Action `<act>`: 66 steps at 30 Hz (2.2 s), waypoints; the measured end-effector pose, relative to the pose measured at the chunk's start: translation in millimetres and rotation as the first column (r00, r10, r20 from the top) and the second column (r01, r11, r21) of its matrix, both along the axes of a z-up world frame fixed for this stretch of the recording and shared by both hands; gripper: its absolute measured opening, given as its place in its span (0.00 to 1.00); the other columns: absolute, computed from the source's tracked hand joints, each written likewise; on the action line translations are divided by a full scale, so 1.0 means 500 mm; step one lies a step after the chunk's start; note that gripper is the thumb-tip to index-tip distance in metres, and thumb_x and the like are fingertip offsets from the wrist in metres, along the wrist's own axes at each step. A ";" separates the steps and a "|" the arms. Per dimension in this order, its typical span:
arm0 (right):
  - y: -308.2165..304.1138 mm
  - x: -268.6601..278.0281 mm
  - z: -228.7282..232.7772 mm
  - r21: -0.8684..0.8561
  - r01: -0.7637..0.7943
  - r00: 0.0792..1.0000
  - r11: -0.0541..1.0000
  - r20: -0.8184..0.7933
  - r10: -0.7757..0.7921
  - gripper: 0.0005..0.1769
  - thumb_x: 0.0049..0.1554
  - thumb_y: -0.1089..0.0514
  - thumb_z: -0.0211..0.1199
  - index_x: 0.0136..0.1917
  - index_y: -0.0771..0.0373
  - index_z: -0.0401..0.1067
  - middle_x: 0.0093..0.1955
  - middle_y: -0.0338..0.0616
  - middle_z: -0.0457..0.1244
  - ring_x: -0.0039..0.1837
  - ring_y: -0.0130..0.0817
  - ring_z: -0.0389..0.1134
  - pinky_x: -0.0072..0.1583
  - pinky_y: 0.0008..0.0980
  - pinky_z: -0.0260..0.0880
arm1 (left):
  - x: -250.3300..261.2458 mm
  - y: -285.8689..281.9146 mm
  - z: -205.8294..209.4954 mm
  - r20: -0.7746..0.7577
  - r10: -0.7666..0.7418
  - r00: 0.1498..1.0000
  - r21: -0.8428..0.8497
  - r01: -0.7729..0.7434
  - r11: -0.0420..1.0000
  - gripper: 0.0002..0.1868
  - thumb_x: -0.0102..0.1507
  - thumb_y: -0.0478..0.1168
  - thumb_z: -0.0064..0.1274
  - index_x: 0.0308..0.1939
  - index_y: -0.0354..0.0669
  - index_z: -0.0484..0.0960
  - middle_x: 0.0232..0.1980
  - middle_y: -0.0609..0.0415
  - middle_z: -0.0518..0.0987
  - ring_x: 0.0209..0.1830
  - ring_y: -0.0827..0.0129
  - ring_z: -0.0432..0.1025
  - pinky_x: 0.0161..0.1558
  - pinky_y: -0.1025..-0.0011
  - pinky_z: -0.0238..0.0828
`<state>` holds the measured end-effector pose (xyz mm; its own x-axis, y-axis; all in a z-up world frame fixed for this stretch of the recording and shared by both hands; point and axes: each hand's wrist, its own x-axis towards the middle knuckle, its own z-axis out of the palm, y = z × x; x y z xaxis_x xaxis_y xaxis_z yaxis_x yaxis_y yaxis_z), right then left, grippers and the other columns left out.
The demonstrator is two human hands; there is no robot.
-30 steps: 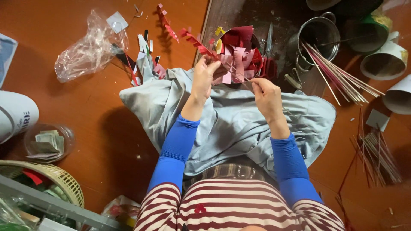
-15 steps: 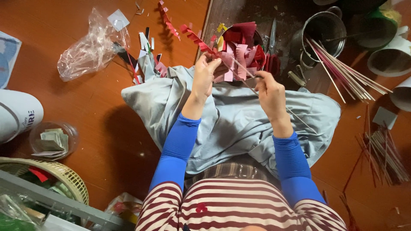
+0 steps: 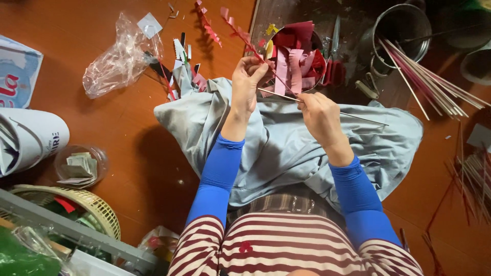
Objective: Assembling decorative items by attaching red paper strips to thin wooden sticks using an adhesive.
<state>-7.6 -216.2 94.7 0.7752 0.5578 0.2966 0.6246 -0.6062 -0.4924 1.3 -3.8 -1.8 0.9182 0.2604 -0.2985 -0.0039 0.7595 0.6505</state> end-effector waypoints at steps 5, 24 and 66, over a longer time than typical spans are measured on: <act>0.019 -0.004 0.026 0.060 0.006 1.000 0.998 0.025 -0.007 0.09 0.56 0.66 0.70 0.50 0.67 0.75 0.44 0.49 0.69 0.46 0.47 0.69 0.47 0.40 0.69 | 0.004 -0.003 -0.005 0.011 0.062 0.998 0.040 -0.062 0.997 0.16 0.65 0.27 0.58 0.53 0.34 0.71 0.47 0.43 0.83 0.45 0.64 0.80 0.50 0.66 0.82; 0.025 -0.013 -0.029 0.013 -0.017 0.998 1.000 -0.053 0.018 0.13 0.53 0.68 0.67 0.52 0.65 0.76 0.40 0.47 0.67 0.44 0.46 0.69 0.46 0.42 0.69 | 0.008 0.008 -0.059 -0.070 0.140 0.988 0.082 -0.134 0.988 0.25 0.63 0.26 0.60 0.61 0.32 0.66 0.47 0.43 0.80 0.44 0.62 0.79 0.48 0.66 0.81; -0.009 0.057 -0.017 0.234 0.169 0.983 0.957 -0.113 -0.146 0.07 0.59 0.69 0.70 0.51 0.67 0.76 0.46 0.51 0.67 0.48 0.48 0.69 0.50 0.40 0.70 | 0.014 -0.074 0.010 -0.149 -0.278 0.949 0.800 0.281 0.530 0.12 0.61 0.30 0.63 0.48 0.38 0.83 0.37 0.54 0.86 0.34 0.76 0.79 0.38 0.77 0.77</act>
